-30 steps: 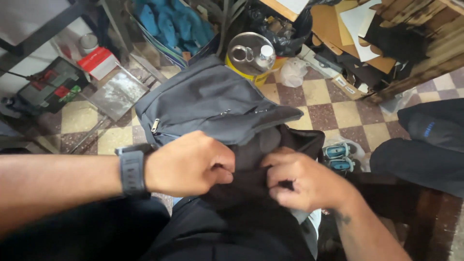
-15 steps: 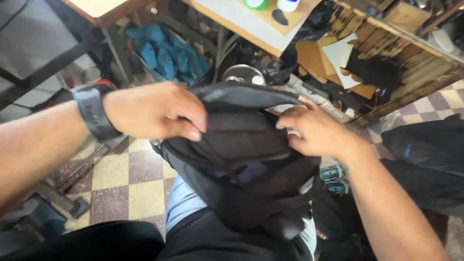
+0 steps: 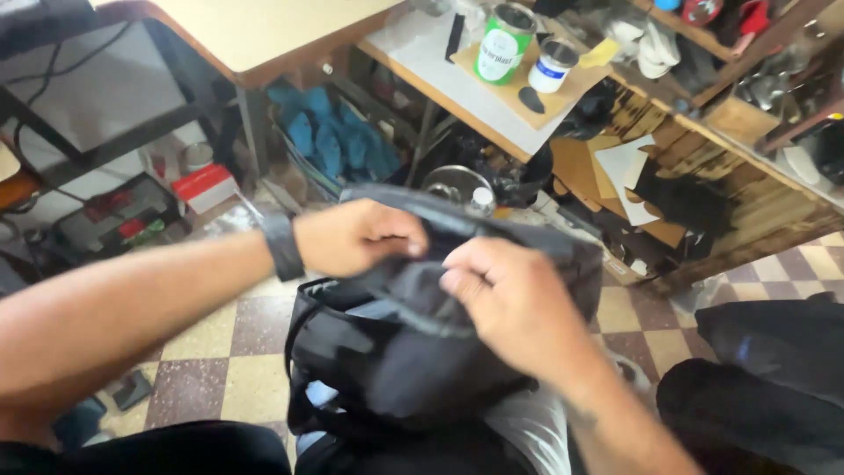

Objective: The person uses pliers to remove a broken zipper pull from a black backpack. They then thread a new zipper pull onto the zipper track and attach it to the bag's zipper slider, completing the repair.

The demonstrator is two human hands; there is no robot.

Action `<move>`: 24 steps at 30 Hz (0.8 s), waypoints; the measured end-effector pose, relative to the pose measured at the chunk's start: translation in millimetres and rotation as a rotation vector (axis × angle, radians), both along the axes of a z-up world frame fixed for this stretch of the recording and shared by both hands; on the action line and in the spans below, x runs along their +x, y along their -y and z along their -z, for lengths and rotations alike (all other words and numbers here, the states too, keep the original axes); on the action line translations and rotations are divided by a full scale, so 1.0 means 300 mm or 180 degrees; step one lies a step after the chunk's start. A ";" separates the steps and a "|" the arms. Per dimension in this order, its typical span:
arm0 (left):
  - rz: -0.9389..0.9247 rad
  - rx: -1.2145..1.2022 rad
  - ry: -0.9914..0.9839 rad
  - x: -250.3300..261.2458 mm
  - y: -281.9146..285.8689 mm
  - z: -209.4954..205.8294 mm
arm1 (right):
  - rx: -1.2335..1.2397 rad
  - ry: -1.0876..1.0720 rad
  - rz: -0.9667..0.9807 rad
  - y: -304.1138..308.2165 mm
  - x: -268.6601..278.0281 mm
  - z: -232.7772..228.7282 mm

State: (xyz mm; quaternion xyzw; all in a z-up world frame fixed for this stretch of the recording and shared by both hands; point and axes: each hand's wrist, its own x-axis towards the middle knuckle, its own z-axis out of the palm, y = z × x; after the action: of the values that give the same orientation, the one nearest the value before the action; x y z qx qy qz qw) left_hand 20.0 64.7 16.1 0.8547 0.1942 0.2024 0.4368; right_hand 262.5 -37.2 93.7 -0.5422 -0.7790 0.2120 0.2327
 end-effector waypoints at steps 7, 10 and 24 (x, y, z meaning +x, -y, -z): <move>-0.0904 0.0284 0.0627 0.160 0.137 0.107 | 0.0131 -0.0280 0.0351 0.150 0.035 0.265; -0.1142 0.1164 0.0613 0.209 0.137 0.064 | 0.1076 -0.0334 0.0466 0.235 0.003 0.261; -0.0504 0.1472 0.0635 0.125 0.149 -0.045 | -0.0908 -0.4008 0.0674 0.393 0.024 0.216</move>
State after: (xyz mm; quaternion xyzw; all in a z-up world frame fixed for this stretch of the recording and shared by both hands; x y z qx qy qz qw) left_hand 57.4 20.1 29.5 0.8897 0.1651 0.3583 0.2296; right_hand 269.5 -155.2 28.8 -0.4138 -0.4004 0.5661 0.5899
